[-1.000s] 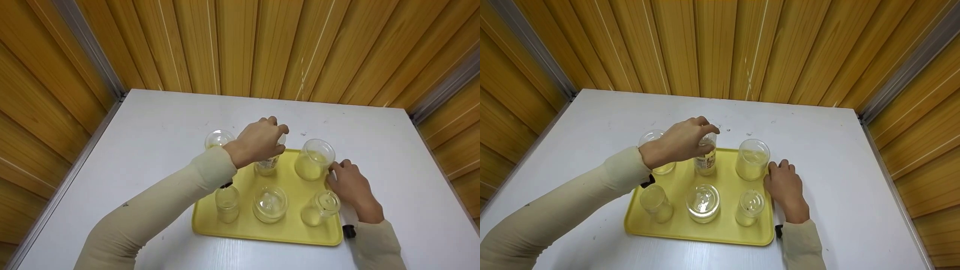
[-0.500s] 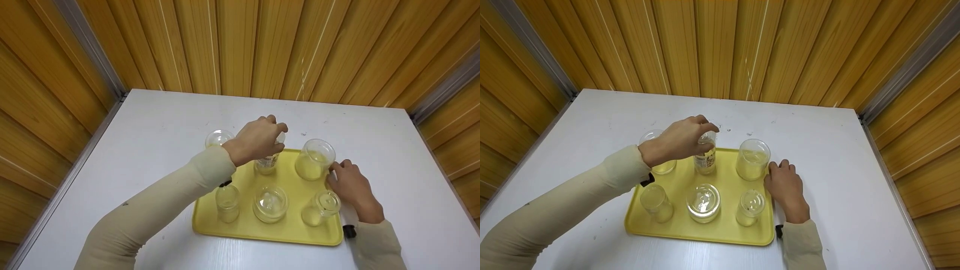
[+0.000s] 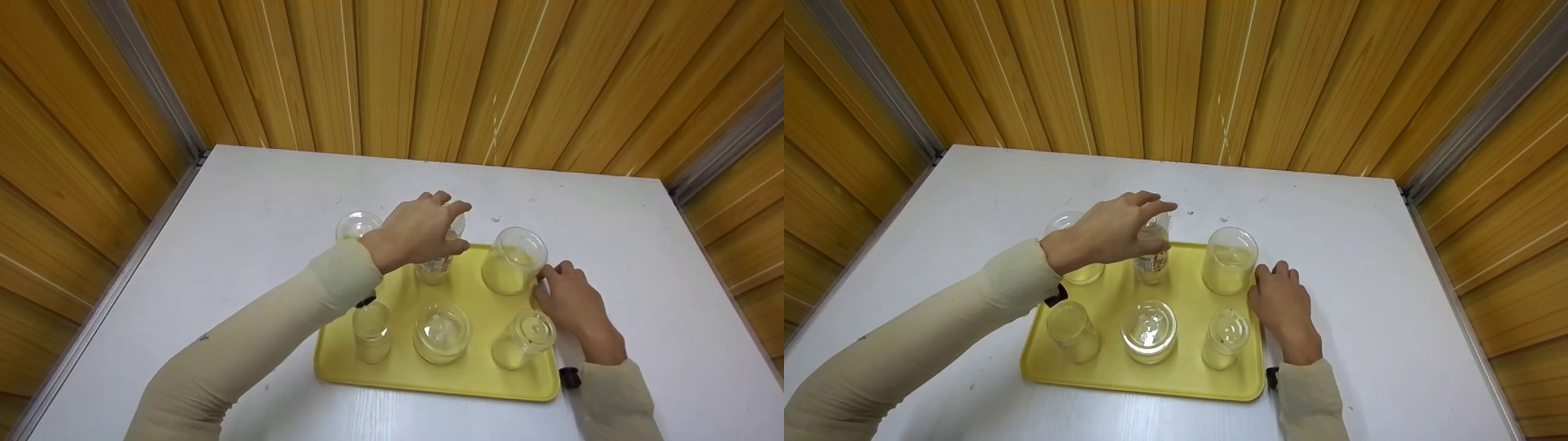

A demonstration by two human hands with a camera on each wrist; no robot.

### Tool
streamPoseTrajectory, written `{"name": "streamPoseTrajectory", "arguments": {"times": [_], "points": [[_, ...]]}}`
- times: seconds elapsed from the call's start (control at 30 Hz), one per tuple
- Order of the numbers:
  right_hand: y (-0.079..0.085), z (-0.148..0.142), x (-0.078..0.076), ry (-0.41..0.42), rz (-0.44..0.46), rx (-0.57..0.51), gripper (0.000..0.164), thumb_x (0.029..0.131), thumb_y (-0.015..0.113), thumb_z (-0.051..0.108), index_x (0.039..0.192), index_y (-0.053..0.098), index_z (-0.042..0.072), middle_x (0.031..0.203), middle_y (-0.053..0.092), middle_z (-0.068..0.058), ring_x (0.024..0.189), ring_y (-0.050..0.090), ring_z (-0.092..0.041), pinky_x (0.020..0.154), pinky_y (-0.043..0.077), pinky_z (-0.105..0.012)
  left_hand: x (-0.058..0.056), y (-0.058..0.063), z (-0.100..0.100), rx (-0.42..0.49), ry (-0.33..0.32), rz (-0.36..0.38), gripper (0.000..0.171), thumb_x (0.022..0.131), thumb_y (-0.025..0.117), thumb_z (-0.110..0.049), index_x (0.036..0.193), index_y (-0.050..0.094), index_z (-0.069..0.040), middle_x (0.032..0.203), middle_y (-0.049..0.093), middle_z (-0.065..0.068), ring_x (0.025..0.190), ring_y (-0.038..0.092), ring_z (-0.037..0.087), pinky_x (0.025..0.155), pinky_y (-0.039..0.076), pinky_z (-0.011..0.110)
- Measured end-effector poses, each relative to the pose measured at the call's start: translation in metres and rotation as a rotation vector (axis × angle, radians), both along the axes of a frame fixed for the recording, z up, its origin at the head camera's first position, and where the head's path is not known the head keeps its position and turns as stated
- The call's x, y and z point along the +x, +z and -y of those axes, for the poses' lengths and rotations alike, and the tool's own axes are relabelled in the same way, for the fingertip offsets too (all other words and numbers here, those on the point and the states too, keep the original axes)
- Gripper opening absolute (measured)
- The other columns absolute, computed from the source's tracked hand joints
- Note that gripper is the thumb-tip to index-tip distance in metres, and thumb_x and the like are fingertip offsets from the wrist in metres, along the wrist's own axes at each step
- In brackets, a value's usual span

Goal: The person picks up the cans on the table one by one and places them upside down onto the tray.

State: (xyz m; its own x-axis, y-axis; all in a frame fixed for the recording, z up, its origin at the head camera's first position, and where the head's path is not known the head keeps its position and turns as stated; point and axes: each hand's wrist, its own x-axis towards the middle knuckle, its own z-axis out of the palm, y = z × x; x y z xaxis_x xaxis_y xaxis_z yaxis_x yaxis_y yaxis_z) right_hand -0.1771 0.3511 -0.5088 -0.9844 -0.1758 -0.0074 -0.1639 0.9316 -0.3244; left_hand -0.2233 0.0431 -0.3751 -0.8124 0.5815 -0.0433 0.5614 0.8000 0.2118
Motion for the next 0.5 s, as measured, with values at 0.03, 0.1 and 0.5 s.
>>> {"name": "streamPoseTrajectory", "arguments": {"times": [0.03, 0.1, 0.5], "points": [[0.000, 0.000, 0.000, -0.002, -0.001, -0.001, 0.031, 0.103, 0.057, 0.018, 0.123, 0.067, -0.004, 0.116, 0.057, -0.032, 0.108, 0.058, -0.053, 0.073, 0.054, -0.066, 0.000, 0.000, 0.002, 0.006, 0.005, 0.003, 0.069, 0.102, 0.066, -0.051, 0.161, 0.049, -0.020, 0.160, 0.049, 0.014, 0.142, 0.051, 0.033, 0.100, 0.056, 0.049], [0.000, -0.001, 0.000, -0.004, -0.007, -0.003, 0.031, 0.103, 0.057, 0.018, 0.123, 0.067, -0.004, 0.116, 0.057, -0.032, 0.108, 0.058, -0.053, 0.072, 0.053, -0.066, 0.001, 0.001, 0.006, 0.035, 0.017, 0.005, 0.072, 0.101, 0.066, -0.053, 0.162, 0.046, -0.020, 0.162, 0.046, 0.014, 0.144, 0.049, 0.034, 0.101, 0.055, 0.051], [-0.002, -0.011, -0.002, -0.029, 0.072, -0.081, 0.041, 0.106, 0.056, 0.020, 0.133, 0.061, -0.010, 0.128, 0.055, -0.037, 0.118, 0.055, -0.056, 0.088, 0.050, -0.070, 0.023, 0.007, 0.056, 0.261, 0.190, -0.041, 0.078, 0.101, 0.067, -0.057, 0.163, 0.043, -0.017, 0.165, 0.040, 0.018, 0.151, 0.039, 0.037, 0.109, 0.046, 0.060]]}}
